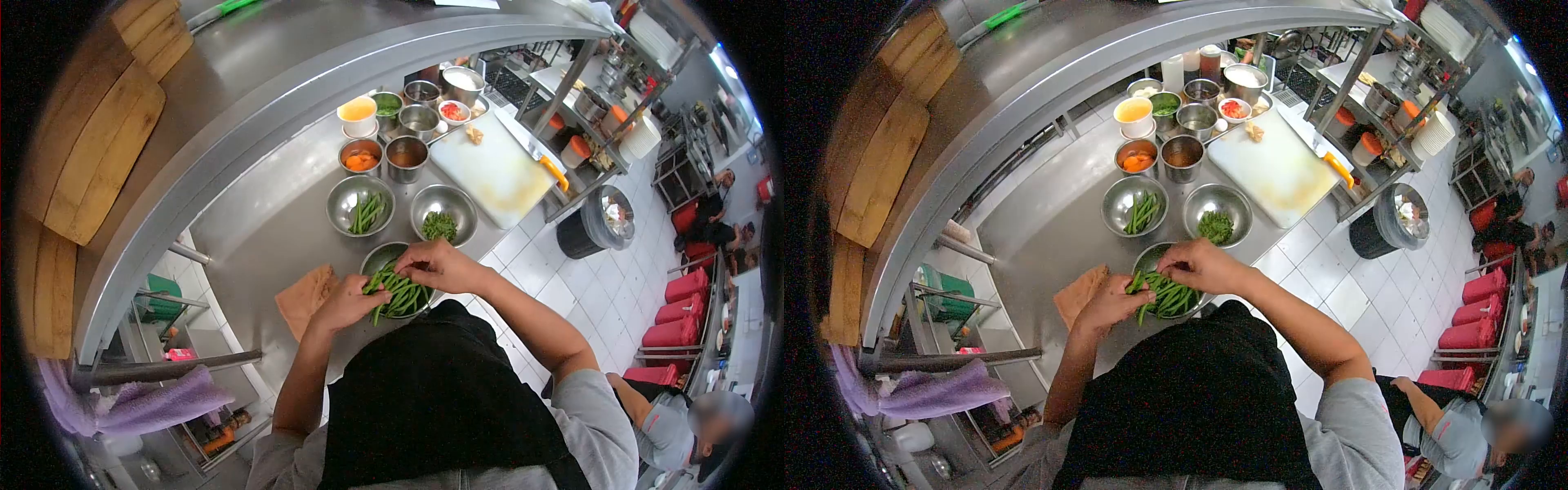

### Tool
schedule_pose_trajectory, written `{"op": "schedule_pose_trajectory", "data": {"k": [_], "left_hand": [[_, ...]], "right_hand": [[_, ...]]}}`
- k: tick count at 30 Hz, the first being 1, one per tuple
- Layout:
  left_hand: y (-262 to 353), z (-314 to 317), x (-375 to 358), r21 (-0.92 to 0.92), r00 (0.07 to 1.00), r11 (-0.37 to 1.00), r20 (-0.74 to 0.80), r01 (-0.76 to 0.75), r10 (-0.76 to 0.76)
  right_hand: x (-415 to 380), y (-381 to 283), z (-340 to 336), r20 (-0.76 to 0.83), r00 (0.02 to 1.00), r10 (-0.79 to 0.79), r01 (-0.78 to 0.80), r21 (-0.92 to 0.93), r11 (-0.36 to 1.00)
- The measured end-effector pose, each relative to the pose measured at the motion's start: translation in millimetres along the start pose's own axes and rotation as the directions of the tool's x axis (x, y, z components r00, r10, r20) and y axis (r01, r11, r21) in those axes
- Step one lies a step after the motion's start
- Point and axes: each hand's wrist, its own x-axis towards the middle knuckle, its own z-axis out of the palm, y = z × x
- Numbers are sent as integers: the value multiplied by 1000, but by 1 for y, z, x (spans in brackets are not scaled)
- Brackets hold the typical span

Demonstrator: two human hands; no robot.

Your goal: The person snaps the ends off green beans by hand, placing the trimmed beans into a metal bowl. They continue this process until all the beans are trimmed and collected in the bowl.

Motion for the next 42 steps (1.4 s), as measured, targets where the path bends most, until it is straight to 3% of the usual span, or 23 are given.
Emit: {"op": "schedule_pose_trajectory", "data": {"k": [5,7,9,11,13,14,15,16,17,18,19,20,21,22,23,25,30,34,37,39,40,42], "left_hand": [[-4,-2,1,60,1000,998,12,-10,9],[-9,-3,4,92,995,991,26,-95,93],[-8,-5,2,125,996,990,55,-73,66],[-11,-6,4,158,996,986,73,-52,41],[-20,1,9,163,992,978,37,-127,122],[-24,2,12,158,992,980,30,-123,120],[-14,3,13,-6,1000,1000,2,6,-6],[-7,3,12,-170,991,977,-3,132,-134],[-4,3,9,-171,991,976,-4,134,-137],[-1,3,7,-257,993,961,-12,106,-113],[2,2,5,-339,996,938,-25,76,-90],[3,-1,4,-335,995,939,-29,76,-91],[5,-3,3,-480,996,876,-55,41,-76],[6,-4,2,-611,995,791,-78,4,-65],[5,-5,3,-608,996,794,-69,8,-63],[2,-7,5,-755,994,654,-99,-47,-42],[3,-4,4,-766,996,639,-82,-78,23],[4,-2,4,-701,993,704,-96,-114,66],[4,4,2,-620,990,771,-85,-144,116],[5,15,0,-607,982,772,-114,-188,150],[4,19,-1,-589,974,776,-137,-226,180],[0,22,-2,-626,963,732,-183,-268,197]], "right_hand": [[-2,5,7,30,998,-51,54,-95,994],[-3,7,13,52,997,-52,58,-120,991],[-8,13,26,22,998,-65,68,-374,925],[-10,29,41,-11,996,-84,73,-395,916],[-7,42,50,-280,958,-55,-37,-311,950],[-3,50,53,-394,917,55,-123,-150,981],[2,64,58,-386,921,57,-123,-148,981],[8,79,63,-557,810,186,-197,41,980],[12,94,65,-680,655,328,-227,237,945],[8,93,54,-508,672,539,-184,590,786],[3,90,49,-507,673,538,-182,591,786],[0,87,45,-375,762,528,-162,679,716],[-3,82,41,-240,836,493,-157,758,634],[-8,70,37,-155,846,511,-245,737,630],[-10,62,37,-163,842,514,-241,739,629],[-13,49,42,-30,860,509,-344,704,622],[-10,22,62,73,894,442,-357,713,604],[-7,14,70,50,884,466,-380,656,652],[-7,31,84,-55,921,385,-288,568,771],[-5,41,93,-385,854,349,-188,397,898],[-4,47,90,-383,855,349,-190,394,899],[-4,54,75,-353,701,620,-229,711,665]]}}
